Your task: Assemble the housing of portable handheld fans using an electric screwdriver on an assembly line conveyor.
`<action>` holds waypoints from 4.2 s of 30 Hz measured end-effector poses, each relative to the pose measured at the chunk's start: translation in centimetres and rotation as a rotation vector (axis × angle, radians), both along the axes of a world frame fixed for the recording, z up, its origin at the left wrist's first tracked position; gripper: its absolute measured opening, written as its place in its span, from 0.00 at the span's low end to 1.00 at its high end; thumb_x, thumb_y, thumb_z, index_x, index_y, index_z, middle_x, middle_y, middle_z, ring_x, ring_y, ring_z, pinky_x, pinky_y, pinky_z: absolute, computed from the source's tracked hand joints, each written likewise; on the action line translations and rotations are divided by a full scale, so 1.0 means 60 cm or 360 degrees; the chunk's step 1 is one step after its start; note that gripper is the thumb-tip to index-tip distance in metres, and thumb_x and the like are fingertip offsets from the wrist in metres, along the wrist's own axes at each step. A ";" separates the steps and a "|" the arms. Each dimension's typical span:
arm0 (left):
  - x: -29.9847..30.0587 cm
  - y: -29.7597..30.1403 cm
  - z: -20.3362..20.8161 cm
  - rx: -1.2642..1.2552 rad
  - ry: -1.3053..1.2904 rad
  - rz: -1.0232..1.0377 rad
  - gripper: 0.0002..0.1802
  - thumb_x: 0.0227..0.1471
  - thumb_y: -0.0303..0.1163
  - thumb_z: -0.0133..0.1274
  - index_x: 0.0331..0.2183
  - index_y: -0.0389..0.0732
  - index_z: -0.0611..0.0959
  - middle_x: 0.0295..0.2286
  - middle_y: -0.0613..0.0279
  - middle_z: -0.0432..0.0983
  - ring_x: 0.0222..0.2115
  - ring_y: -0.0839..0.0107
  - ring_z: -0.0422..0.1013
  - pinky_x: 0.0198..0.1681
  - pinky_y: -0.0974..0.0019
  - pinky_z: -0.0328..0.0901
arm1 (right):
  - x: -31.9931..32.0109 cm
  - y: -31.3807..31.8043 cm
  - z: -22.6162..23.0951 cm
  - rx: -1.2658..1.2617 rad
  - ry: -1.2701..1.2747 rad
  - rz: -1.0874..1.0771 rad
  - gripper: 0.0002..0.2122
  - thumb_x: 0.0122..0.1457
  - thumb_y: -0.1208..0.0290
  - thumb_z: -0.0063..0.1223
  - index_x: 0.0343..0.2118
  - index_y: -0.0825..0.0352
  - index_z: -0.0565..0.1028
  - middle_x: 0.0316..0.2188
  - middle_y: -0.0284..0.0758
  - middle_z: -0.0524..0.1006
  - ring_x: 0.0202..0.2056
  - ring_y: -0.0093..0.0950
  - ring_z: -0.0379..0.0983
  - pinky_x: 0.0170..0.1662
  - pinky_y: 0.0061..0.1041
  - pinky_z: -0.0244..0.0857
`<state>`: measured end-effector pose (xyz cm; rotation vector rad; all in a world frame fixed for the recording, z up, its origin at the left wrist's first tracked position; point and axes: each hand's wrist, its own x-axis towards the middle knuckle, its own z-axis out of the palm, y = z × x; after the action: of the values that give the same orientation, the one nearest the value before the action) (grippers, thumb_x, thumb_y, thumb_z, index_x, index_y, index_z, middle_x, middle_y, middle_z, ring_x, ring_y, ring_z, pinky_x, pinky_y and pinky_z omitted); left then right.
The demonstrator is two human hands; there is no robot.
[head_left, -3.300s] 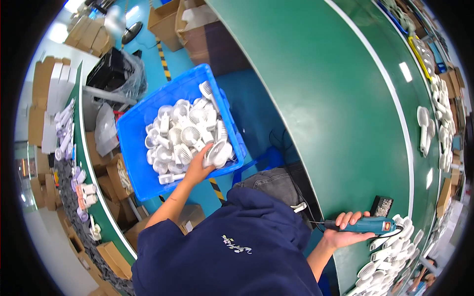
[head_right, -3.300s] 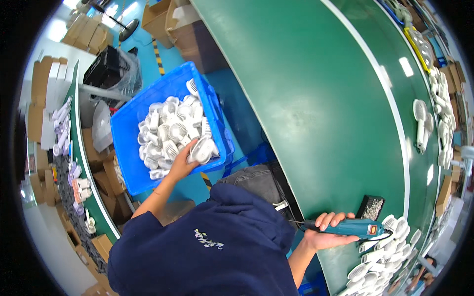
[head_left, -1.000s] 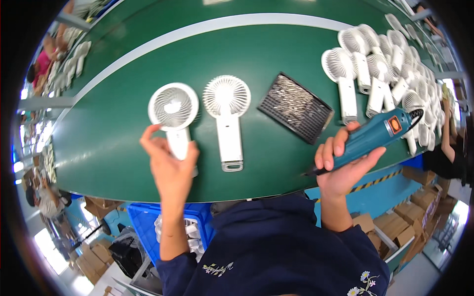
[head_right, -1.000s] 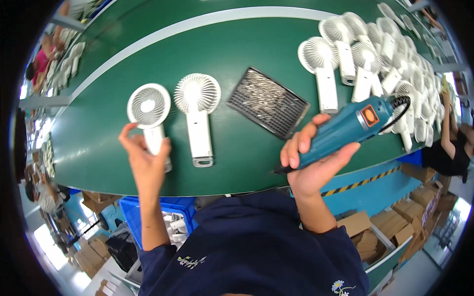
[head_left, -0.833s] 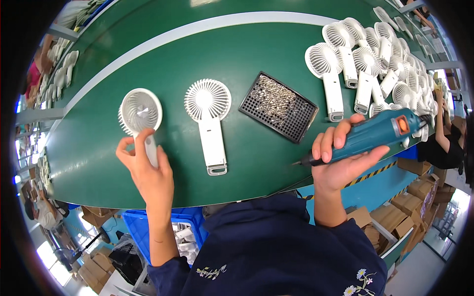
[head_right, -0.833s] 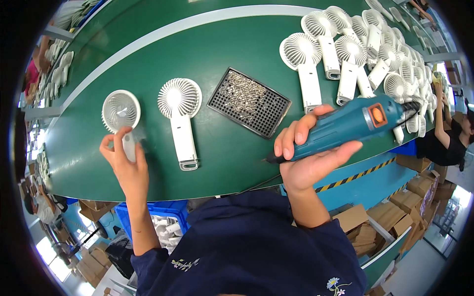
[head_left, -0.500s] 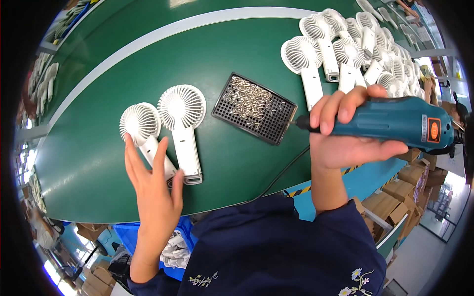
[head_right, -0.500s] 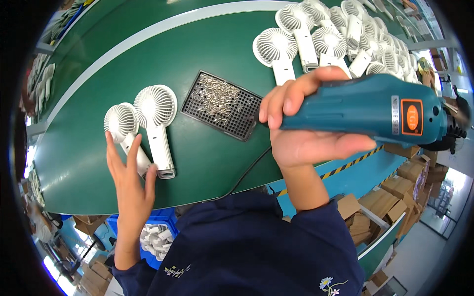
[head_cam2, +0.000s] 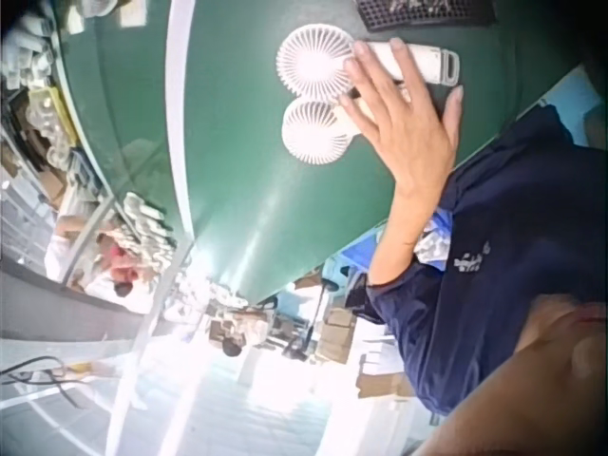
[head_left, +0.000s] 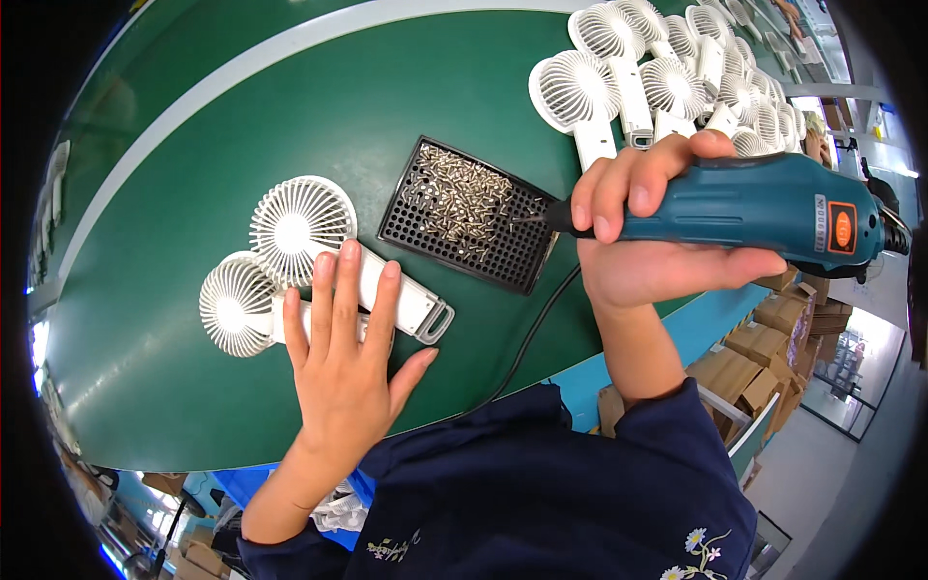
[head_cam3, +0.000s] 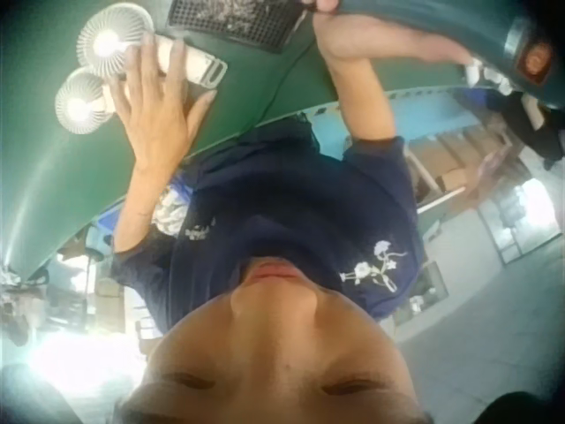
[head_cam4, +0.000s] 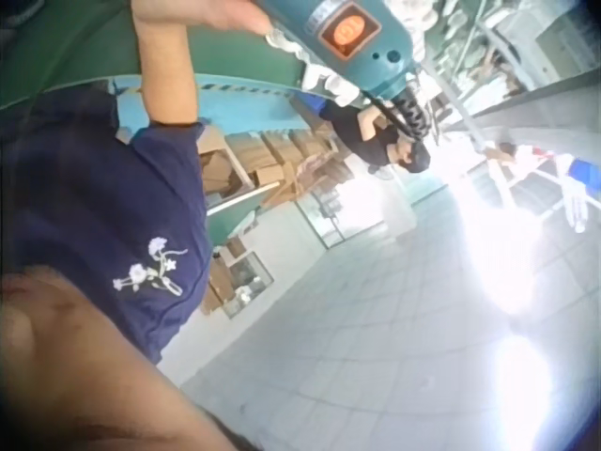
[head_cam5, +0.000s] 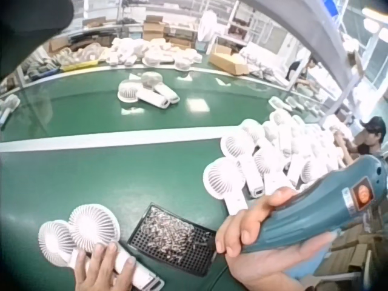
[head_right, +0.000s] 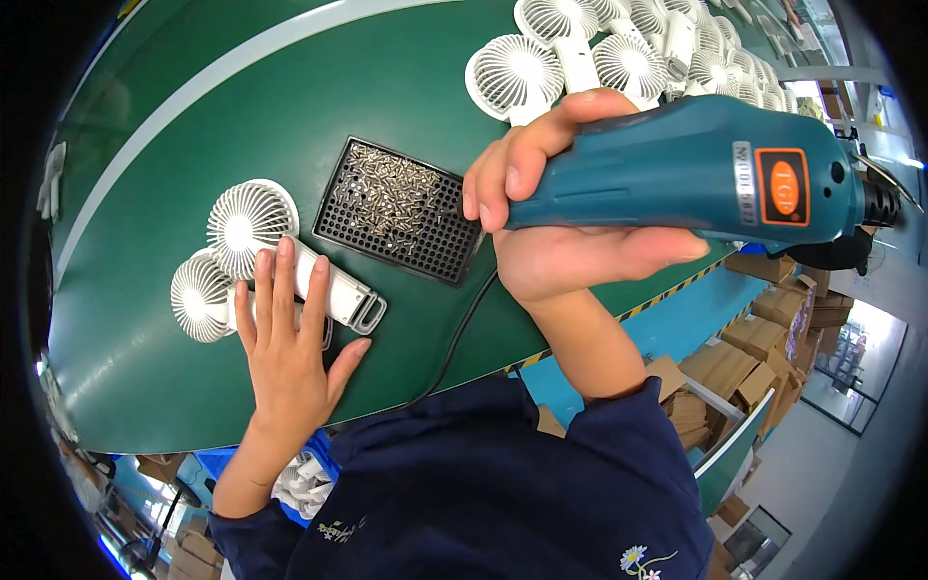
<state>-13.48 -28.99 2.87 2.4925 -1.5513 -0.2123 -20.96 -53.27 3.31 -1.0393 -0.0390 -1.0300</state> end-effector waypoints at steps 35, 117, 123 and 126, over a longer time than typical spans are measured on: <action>0.016 -0.068 0.002 -0.1183 0.0725 -0.0157 0.13 0.28 0.26 0.69 0.25 0.40 0.85 0.20 0.70 0.67 0.23 0.73 0.64 0.37 0.65 0.53 | -0.033 0.060 0.074 0.0221 -0.0096 0.0368 0.29 0.61 0.42 0.41 0.52 0.65 0.62 0.26 0.30 0.68 0.16 0.21 0.65 0.18 0.25 0.66; 0.016 -0.073 -0.018 -0.1145 0.0691 -0.0232 0.10 0.33 0.25 0.66 0.24 0.42 0.82 0.23 0.71 0.68 0.26 0.71 0.66 0.38 0.64 0.56 | -0.024 0.066 0.059 0.0029 0.0057 0.0569 0.40 0.53 0.29 0.41 0.55 0.62 0.63 0.24 0.31 0.69 0.16 0.25 0.64 0.17 0.28 0.61; 0.022 -0.070 -0.010 -0.0968 0.0652 -0.0228 0.14 0.33 0.25 0.66 0.28 0.41 0.80 0.26 0.67 0.67 0.30 0.67 0.66 0.41 0.62 0.56 | -0.022 0.098 0.043 -0.0207 0.0014 0.0444 0.43 0.46 0.25 0.45 0.52 0.63 0.65 0.22 0.33 0.70 0.16 0.27 0.66 0.17 0.30 0.63; 0.022 -0.068 -0.014 -0.0919 0.0662 -0.0247 0.15 0.33 0.25 0.65 0.28 0.41 0.77 0.27 0.64 0.66 0.32 0.64 0.65 0.42 0.61 0.57 | -0.003 0.124 0.021 -0.0107 -0.0194 0.0430 0.44 0.41 0.31 0.57 0.50 0.69 0.65 0.23 0.39 0.71 0.19 0.30 0.67 0.21 0.29 0.65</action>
<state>-12.15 -33.08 2.04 1.7577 -1.3818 -0.2441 -21.15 -45.83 4.57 -1.0001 -0.3073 -0.8485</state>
